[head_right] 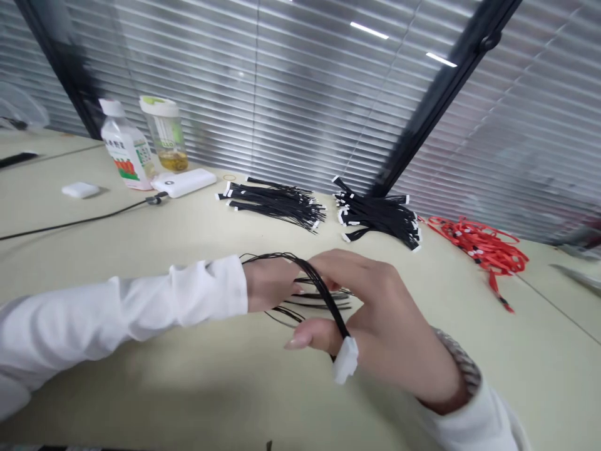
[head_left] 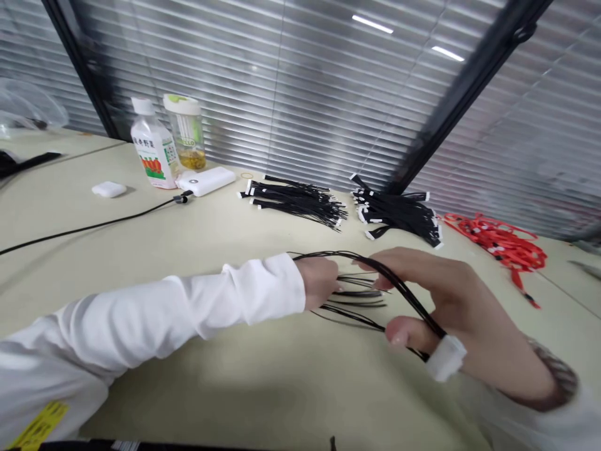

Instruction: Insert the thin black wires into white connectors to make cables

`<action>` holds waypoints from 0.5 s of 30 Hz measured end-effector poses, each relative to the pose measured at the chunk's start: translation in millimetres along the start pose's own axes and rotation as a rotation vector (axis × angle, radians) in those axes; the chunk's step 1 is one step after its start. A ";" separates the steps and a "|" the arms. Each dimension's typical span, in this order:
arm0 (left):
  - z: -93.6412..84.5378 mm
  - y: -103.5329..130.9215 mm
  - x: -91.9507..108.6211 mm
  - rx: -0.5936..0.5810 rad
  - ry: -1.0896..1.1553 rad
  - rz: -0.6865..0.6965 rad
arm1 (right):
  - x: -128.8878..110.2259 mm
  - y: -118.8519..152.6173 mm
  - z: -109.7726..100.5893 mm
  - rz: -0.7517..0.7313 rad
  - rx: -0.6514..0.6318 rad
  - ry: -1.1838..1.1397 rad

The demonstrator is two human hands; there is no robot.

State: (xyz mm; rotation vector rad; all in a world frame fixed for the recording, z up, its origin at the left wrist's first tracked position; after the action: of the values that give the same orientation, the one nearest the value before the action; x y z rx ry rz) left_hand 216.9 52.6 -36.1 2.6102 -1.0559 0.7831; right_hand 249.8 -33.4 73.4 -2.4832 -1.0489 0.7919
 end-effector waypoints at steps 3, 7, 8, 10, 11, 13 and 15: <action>-7.6 23.1 19.8 0.018 -0.117 0.205 | 24.6 7.5 -4.8 0.143 0.178 -0.151; -35.3 63.8 13.8 0.140 -0.073 0.354 | 73.3 33.1 -10.8 0.354 0.554 -0.378; -44.5 72.8 3.7 0.206 -0.053 0.339 | 82.3 37.5 -10.3 0.382 0.606 -0.405; -59.9 84.3 -27.8 0.335 -0.066 0.178 | 96.2 42.7 -5.9 0.435 0.655 -0.471; -62.1 87.5 -44.4 0.344 -0.098 0.082 | 101.2 44.1 -3.2 0.461 0.673 -0.515; -56.8 90.6 -69.3 0.267 -0.162 -0.042 | 107.5 45.6 1.3 0.498 0.711 -0.605; -49.1 90.6 -82.8 0.189 -0.194 -0.115 | 111.2 47.0 2.9 0.521 0.763 -0.685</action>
State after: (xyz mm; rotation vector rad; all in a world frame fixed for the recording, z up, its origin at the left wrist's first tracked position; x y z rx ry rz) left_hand 84.8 54.5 -40.5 2.9275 -0.9074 0.6433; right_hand 337.7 16.7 7.6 -1.8170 -0.1280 1.8616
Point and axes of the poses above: each hand's wrist, its own y-axis away from the middle knuckle, its own z-axis out of the palm, x = y × z, the point moved 8 cm from there along -y, towards the middle knuckle, and after that the axes turned 15 degrees about -z, right-handed, at the moved point
